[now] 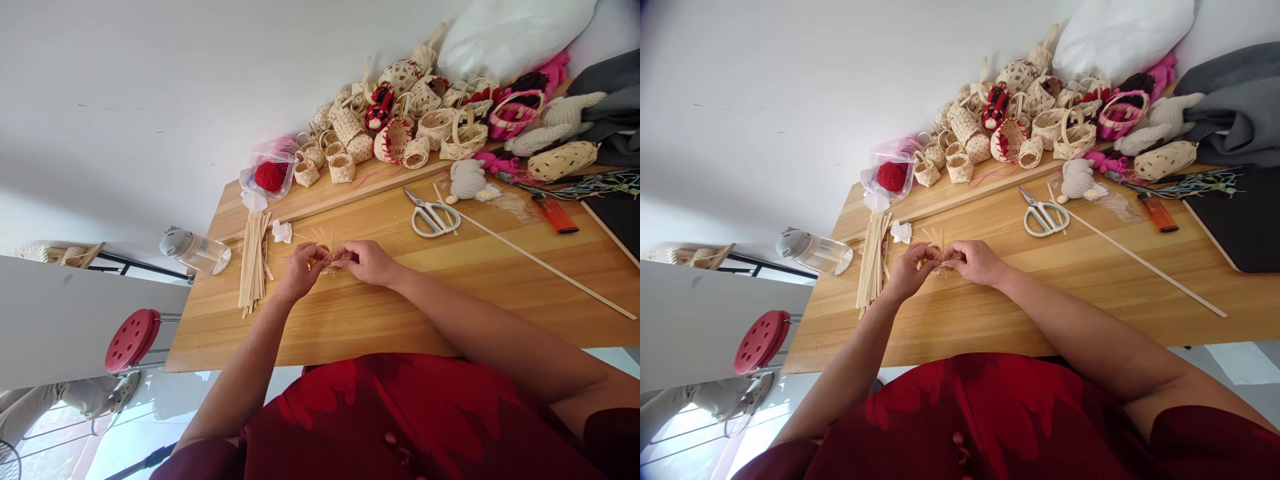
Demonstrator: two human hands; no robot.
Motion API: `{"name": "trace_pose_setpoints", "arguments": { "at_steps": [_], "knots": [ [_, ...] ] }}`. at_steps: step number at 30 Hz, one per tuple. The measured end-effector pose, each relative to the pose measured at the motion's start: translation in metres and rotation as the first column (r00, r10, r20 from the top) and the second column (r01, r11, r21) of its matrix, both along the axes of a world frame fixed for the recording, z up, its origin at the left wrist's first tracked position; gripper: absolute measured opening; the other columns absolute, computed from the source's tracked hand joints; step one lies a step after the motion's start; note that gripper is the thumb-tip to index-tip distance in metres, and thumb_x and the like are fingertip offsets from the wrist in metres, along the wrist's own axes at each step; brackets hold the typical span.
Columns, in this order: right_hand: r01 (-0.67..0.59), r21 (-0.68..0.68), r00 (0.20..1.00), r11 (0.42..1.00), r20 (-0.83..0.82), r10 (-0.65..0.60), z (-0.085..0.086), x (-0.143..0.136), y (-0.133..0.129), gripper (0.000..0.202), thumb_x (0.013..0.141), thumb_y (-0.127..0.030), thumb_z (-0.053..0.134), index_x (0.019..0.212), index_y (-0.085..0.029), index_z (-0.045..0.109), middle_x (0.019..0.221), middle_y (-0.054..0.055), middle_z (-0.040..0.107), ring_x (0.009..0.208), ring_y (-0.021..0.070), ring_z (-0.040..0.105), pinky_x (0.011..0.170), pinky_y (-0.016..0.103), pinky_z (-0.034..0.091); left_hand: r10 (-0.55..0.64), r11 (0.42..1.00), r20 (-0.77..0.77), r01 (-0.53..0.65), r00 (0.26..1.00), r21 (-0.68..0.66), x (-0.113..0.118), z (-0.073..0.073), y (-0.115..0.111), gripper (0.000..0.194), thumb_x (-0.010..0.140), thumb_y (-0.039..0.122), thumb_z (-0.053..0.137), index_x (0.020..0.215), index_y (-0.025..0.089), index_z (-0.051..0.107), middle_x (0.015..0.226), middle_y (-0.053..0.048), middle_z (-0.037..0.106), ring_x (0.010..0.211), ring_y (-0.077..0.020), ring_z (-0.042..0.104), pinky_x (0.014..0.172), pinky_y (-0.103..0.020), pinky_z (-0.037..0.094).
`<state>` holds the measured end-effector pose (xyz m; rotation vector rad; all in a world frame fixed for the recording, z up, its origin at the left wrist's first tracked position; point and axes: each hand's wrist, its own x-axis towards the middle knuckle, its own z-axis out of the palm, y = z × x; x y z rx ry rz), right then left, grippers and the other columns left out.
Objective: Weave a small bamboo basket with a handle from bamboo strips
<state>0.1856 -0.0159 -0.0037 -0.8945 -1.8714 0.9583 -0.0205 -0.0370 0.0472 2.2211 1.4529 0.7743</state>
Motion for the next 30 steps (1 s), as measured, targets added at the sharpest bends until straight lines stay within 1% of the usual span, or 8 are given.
{"name": "trace_pose_setpoints", "arguments": {
  "at_steps": [4, 7, 10, 14, 18, 20, 24, 30],
  "knots": [
    [-0.018, 0.043, 0.998, 0.999, -0.052, 0.021, 0.003, -0.001, -0.002, 0.015, 0.09, -0.02, 0.067, 0.097, -0.019, 0.08, 0.091, 0.004, 0.08, 0.068, 0.0133, 0.065, 0.066, 0.025, 0.048, 0.003, 1.0, 0.003, -0.003, 1.0, 0.01, -0.003, -0.002, 0.001, 0.005, 0.085, 0.018, 0.069, 0.087, 0.022, 0.07, 0.1, -0.007, 0.075, 0.11, -0.0249, 0.065, 0.098, -0.041, 0.053],
    [-0.042, 0.065, 0.995, 0.997, -0.083, 0.048, 0.004, -0.001, -0.003, 0.019, 0.091, -0.019, 0.065, 0.1, -0.021, 0.081, 0.098, 0.005, 0.081, 0.08, 0.0161, 0.071, 0.073, 0.027, 0.051, 0.003, 1.0, 0.013, -0.003, 1.0, -0.011, -0.004, -0.003, 0.002, 0.01, 0.083, 0.023, 0.076, 0.091, 0.022, 0.071, 0.101, -0.007, 0.075, 0.107, -0.0246, 0.066, 0.094, -0.039, 0.055],
    [-0.066, 0.083, 0.995, 0.994, -0.074, 0.072, 0.002, -0.001, -0.002, 0.02, 0.093, -0.019, 0.064, 0.103, -0.022, 0.081, 0.096, 0.004, 0.081, 0.081, 0.0161, 0.07, 0.075, 0.027, 0.051, 0.043, 0.999, 0.041, -0.043, 0.998, -0.014, -0.002, -0.004, 0.001, 0.016, 0.077, 0.021, 0.082, 0.089, 0.022, 0.071, 0.098, -0.006, 0.074, 0.102, -0.0236, 0.066, 0.091, -0.038, 0.055],
    [-0.082, 0.144, 0.996, 0.986, -0.027, 0.086, 0.0, 0.0, 0.0, 0.027, 0.093, -0.014, 0.061, 0.108, -0.025, 0.082, 0.088, 0.002, 0.077, 0.076, 0.0134, 0.065, 0.073, 0.025, 0.048, 0.08, 0.997, 0.053, -0.08, 0.995, -0.007, 0.003, -0.005, -0.001, 0.014, 0.076, 0.016, 0.081, 0.082, 0.022, 0.07, 0.093, -0.005, 0.073, 0.101, -0.0229, 0.065, 0.091, -0.039, 0.055],
    [-0.088, 0.185, 0.995, 0.979, -0.037, 0.097, 0.001, 0.0, -0.001, 0.024, 0.094, -0.015, 0.062, 0.102, -0.024, 0.082, 0.078, 0.001, 0.072, 0.067, 0.0117, 0.059, 0.067, 0.024, 0.045, 0.115, 0.993, 0.073, -0.115, 0.991, -0.005, 0.004, -0.004, -0.002, 0.014, 0.078, 0.024, 0.081, 0.073, 0.021, 0.068, 0.092, -0.007, 0.072, 0.103, -0.0242, 0.065, 0.092, -0.04, 0.055],
    [-0.064, 0.158, 0.995, 0.985, -0.071, 0.076, 0.003, 0.0, -0.003, 0.019, 0.093, -0.017, 0.064, 0.097, -0.021, 0.082, 0.079, 0.001, 0.074, 0.065, 0.0114, 0.058, 0.065, 0.024, 0.044, 0.117, 0.993, 0.078, -0.116, 0.99, -0.018, 0.004, -0.004, -0.002, 0.016, 0.079, 0.027, 0.081, 0.072, 0.022, 0.067, 0.092, -0.006, 0.072, 0.103, -0.0243, 0.066, 0.092, -0.04, 0.055],
    [0.006, 0.081, 0.998, 0.997, -0.059, -0.002, 0.003, -0.001, -0.003, 0.01, 0.088, -0.022, 0.072, 0.095, -0.018, 0.078, 0.076, 0.0, 0.075, 0.058, 0.0105, 0.055, 0.06, 0.023, 0.041, 0.098, 0.995, 0.09, -0.094, 0.991, -0.04, 0.004, -0.005, -0.002, 0.014, 0.077, 0.021, 0.081, 0.074, 0.022, 0.068, 0.089, -0.004, 0.073, 0.099, -0.0232, 0.065, 0.09, -0.039, 0.054],
    [0.033, 0.135, 0.996, 0.99, 0.08, -0.044, 0.003, 0.002, 0.0, 0.006, 0.09, -0.019, 0.072, 0.084, -0.018, 0.074, 0.078, 0.001, 0.075, 0.066, 0.0128, 0.062, 0.065, 0.024, 0.042, 0.097, 0.995, 0.073, -0.094, 0.993, -0.038, 0.007, -0.008, -0.001, 0.012, 0.075, 0.013, 0.081, 0.079, 0.023, 0.074, 0.094, -0.005, 0.074, 0.115, -0.0253, 0.062, 0.102, -0.042, 0.053]
  ]
}}
